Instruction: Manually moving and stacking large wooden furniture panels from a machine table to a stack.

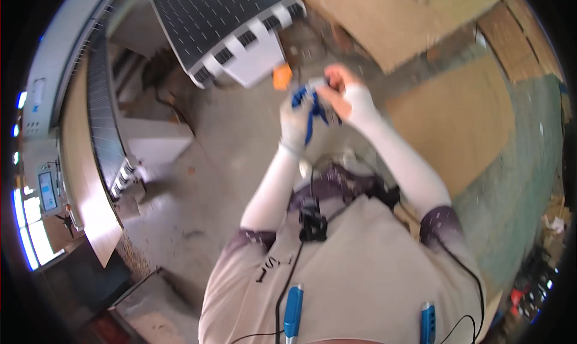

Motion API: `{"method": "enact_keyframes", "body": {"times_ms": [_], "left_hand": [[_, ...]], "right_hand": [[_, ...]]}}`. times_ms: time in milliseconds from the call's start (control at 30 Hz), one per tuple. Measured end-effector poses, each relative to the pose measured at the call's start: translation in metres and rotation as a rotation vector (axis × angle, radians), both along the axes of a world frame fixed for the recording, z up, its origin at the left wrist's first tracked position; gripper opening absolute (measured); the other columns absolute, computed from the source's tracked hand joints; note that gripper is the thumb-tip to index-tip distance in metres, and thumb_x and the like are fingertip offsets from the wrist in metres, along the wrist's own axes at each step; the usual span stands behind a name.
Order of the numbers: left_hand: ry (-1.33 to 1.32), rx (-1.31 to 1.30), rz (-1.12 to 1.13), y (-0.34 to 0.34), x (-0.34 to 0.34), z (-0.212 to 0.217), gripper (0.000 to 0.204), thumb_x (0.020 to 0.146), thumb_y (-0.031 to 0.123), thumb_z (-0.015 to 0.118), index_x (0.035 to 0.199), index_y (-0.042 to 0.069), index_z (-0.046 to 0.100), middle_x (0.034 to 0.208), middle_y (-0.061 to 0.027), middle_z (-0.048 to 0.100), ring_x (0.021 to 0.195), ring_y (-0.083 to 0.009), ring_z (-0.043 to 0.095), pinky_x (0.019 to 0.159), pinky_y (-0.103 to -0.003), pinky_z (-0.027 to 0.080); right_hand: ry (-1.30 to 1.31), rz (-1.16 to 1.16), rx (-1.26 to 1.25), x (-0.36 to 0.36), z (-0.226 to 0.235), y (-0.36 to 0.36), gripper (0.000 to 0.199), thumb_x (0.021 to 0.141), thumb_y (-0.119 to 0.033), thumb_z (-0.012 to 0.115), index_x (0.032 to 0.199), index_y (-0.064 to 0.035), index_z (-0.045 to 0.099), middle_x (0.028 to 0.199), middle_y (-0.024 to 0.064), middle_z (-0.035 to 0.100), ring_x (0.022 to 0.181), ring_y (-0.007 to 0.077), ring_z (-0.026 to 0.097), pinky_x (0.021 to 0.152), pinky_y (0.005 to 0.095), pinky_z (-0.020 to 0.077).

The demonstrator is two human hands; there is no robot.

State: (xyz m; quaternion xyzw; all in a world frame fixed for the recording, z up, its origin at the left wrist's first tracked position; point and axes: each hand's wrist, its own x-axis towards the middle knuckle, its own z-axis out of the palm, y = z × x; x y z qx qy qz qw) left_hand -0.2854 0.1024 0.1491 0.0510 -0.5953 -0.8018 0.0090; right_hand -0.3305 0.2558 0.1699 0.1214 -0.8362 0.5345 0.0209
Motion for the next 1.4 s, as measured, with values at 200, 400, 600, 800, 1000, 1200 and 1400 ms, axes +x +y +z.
{"method": "enact_keyframes", "body": {"times_ms": [200,400,600,800,1000,1200,1400], "left_hand": [[-0.111,0.207,-0.019,0.016,0.001,-0.025,0.027,0.102,0.015,0.046,0.119,-0.001,0.060,0.101,-0.0075,0.066,0.084,-0.0142,0.063,0.076,-0.031,0.055],[-0.330,0.215,-0.186,0.017,-0.012,-0.016,0.032,0.101,0.027,0.051,0.121,0.004,0.061,0.105,-0.0043,0.064,0.092,-0.0112,0.062,0.083,-0.027,0.052],[-0.400,0.163,-0.211,0.019,-0.037,-0.030,0.024,0.098,0.018,0.056,0.116,0.004,0.062,0.086,-0.0017,0.066,0.065,-0.0090,0.058,0.055,-0.021,0.043],[-0.501,0.050,0.062,0.032,-0.066,-0.037,0.009,0.095,0.014,0.060,0.098,0.006,0.059,0.073,-0.0028,0.060,0.055,-0.0121,0.055,0.043,-0.026,0.039],[-0.356,0.324,0.035,0.036,-0.081,-0.018,0.013,0.098,0.018,0.053,0.100,0.006,0.057,0.071,-0.0041,0.058,0.051,-0.0133,0.052,0.040,-0.028,0.040],[-0.229,0.484,-0.364,0.026,-0.064,0.009,0.013,0.098,0.015,0.053,0.102,0.006,0.061,0.074,-0.0003,0.056,0.055,-0.0081,0.048,0.049,-0.021,0.039],[-0.247,0.012,-0.677,0.017,-0.058,0.020,0.016,0.095,0.023,0.061,0.097,0.007,0.062,0.076,0.0025,0.051,0.059,-0.0068,0.047,0.052,-0.021,0.038]], "right_hand": [[-0.365,0.038,0.079,-0.010,-0.024,0.008,0.024,0.086,-0.023,0.068,0.100,-0.0049,0.064,0.078,0.0088,0.067,0.070,0.0193,0.064,0.067,0.0329,0.0499],[-0.177,0.102,0.287,-0.008,-0.003,0.009,0.017,0.086,-0.016,0.062,0.102,-0.0096,0.057,0.081,0.0135,0.067,0.076,0.0334,0.065,0.070,0.0400,0.0508],[-0.040,-0.023,0.303,-0.019,0.007,0.018,0.019,0.083,-0.007,0.059,0.100,-0.0103,0.053,0.093,0.0140,0.063,0.085,0.0378,0.062,0.073,0.0441,0.0489],[0.200,0.174,0.624,-0.016,0.002,0.021,0.024,0.082,-0.004,0.061,0.104,-0.0128,0.058,0.102,0.0093,0.055,0.083,0.0342,0.063,0.070,0.0446,0.0513],[0.076,0.005,0.909,-0.017,-0.011,0.020,0.022,0.090,-0.013,0.056,0.112,-0.0135,0.058,0.110,0.0099,0.054,0.087,0.0338,0.066,0.073,0.0450,0.0535],[-0.148,0.035,0.946,-0.038,-0.001,0.043,0.023,0.088,-0.007,0.053,0.107,-0.0083,0.066,0.099,0.0146,0.066,0.095,0.0390,0.066,0.079,0.0460,0.0542],[-0.889,-0.006,-0.348,-0.042,0.018,0.067,0.022,0.092,-0.016,0.051,0.082,0.0002,0.063,0.058,0.0045,0.054,0.037,0.0086,0.033,0.039,0.0258,0.0297]]}}
